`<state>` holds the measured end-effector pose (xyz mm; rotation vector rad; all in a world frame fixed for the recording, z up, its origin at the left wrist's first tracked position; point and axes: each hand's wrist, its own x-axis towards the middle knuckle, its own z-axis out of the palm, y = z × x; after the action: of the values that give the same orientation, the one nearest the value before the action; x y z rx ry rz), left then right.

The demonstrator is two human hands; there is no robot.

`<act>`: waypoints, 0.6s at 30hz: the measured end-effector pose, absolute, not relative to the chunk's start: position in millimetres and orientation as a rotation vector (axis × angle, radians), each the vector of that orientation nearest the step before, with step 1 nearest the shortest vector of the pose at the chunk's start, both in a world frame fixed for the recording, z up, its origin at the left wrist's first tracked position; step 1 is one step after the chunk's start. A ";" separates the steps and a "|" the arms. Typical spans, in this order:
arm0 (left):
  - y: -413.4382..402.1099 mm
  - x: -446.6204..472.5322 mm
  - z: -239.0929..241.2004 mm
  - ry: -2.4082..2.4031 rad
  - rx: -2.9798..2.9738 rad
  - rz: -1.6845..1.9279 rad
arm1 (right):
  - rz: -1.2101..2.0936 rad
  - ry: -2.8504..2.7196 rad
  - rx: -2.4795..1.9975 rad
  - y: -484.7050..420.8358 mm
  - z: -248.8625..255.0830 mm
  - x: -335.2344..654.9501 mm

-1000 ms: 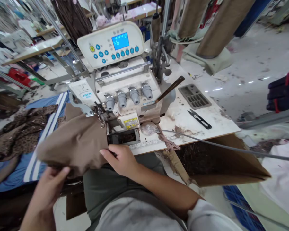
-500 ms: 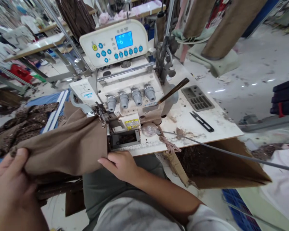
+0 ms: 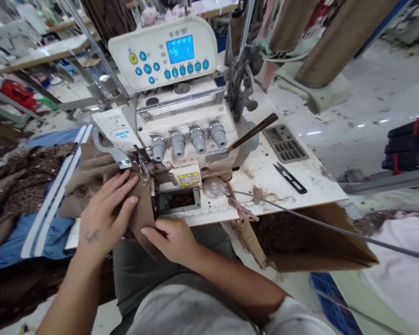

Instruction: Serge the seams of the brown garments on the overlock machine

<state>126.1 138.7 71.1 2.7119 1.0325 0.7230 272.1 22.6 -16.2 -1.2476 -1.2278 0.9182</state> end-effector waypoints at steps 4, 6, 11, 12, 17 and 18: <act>170.0 140.5 85.5 1.161 2.655 0.641 | 1.001 -1.176 -1.233 20.9 -18.4 270.3; 182.3 145.3 94.2 1.189 2.666 0.583 | 1.014 -1.135 -1.218 22.6 -18.8 270.1; 214.2 160.2 93.5 1.178 2.705 0.602 | 0.986 -1.070 -1.210 35.8 -12.4 275.3; 223.6 163.3 90.1 1.167 2.672 0.648 | 0.977 -1.064 -1.210 39.2 -9.4 277.0; 251.0 164.4 82.7 1.203 2.355 1.066 | 1.005 -1.019 -1.159 49.0 5.2 282.3; 244.1 160.2 84.4 1.216 2.355 1.174 | 1.037 -1.003 -1.134 48.3 6.4 282.4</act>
<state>160.2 244.1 84.4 2.3547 1.2160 1.1743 282.4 48.3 6.4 -1.1343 -1.0026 1.0371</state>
